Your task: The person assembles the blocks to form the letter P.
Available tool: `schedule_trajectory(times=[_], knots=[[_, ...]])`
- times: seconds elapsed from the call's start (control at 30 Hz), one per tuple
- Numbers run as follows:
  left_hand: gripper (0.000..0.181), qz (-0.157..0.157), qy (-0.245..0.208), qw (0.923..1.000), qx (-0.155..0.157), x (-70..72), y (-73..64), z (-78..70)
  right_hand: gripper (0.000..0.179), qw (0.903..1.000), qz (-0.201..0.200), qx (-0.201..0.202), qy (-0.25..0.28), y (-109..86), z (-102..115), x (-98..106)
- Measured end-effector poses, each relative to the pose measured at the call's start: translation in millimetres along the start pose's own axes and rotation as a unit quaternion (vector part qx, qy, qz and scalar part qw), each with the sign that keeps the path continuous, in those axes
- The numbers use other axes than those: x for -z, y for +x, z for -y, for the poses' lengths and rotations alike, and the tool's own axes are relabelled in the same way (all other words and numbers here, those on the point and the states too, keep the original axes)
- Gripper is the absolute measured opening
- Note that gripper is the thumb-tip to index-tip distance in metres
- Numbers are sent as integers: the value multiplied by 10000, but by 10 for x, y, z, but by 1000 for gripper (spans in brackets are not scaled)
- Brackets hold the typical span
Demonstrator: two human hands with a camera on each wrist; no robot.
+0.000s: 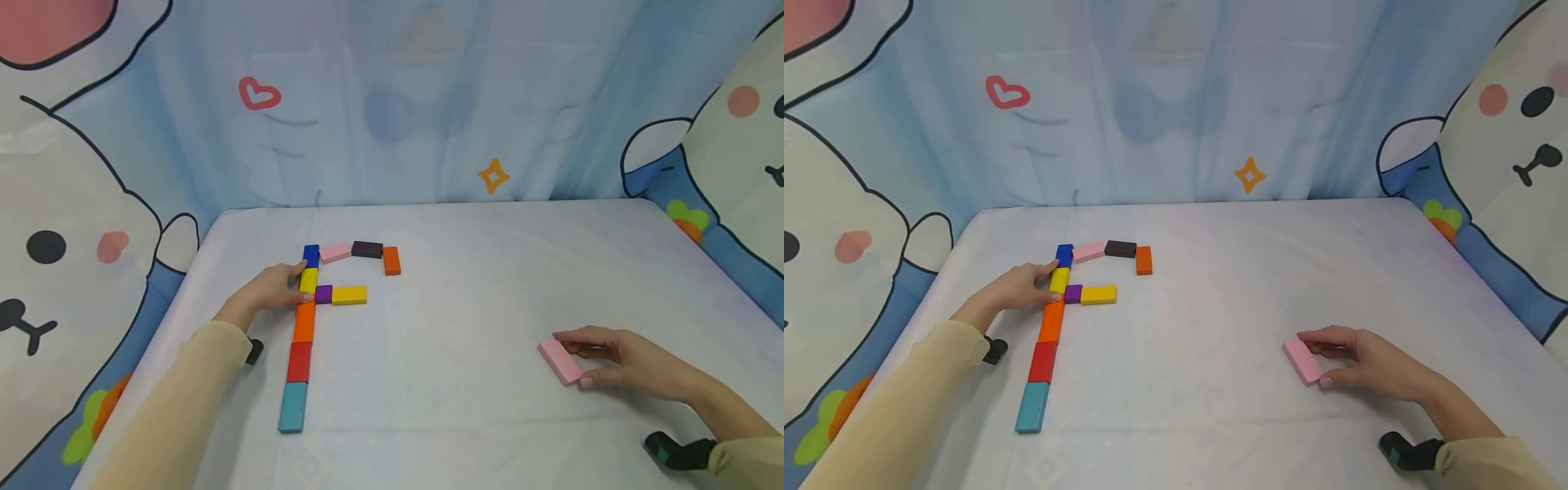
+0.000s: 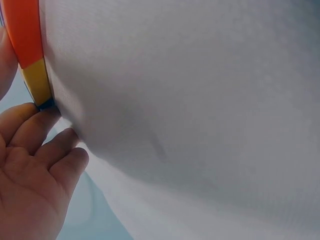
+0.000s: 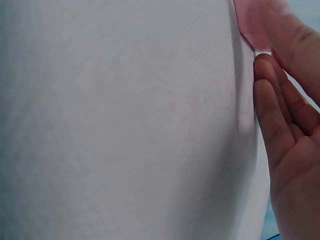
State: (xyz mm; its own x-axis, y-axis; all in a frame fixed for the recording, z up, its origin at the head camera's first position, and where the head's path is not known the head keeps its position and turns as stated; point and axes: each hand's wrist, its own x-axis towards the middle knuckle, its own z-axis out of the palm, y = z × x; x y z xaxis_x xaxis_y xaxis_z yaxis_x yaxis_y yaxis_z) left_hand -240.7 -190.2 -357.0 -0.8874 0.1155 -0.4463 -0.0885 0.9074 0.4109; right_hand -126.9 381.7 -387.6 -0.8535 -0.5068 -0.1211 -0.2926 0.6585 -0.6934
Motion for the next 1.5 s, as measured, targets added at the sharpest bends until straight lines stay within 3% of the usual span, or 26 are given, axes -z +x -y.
schedule_trajectory(times=[0.1,0.33,0.6,1.5], knots=[[81,16,10,10000,6,-1,0,-3,68,9999,-75,17,-114,-6,20,-14],[81,8,38,10000,-18,-1,1,-3,73,9977,-71,-591,-319,41,105,-31],[81,9,99,9999,-80,13,0,-23,72,9970,-425,-626,-148,121,202,-133],[82,14,112,9999,-85,18,-34,-38,71,9811,-1160,-1360,736,839,837,-632]])
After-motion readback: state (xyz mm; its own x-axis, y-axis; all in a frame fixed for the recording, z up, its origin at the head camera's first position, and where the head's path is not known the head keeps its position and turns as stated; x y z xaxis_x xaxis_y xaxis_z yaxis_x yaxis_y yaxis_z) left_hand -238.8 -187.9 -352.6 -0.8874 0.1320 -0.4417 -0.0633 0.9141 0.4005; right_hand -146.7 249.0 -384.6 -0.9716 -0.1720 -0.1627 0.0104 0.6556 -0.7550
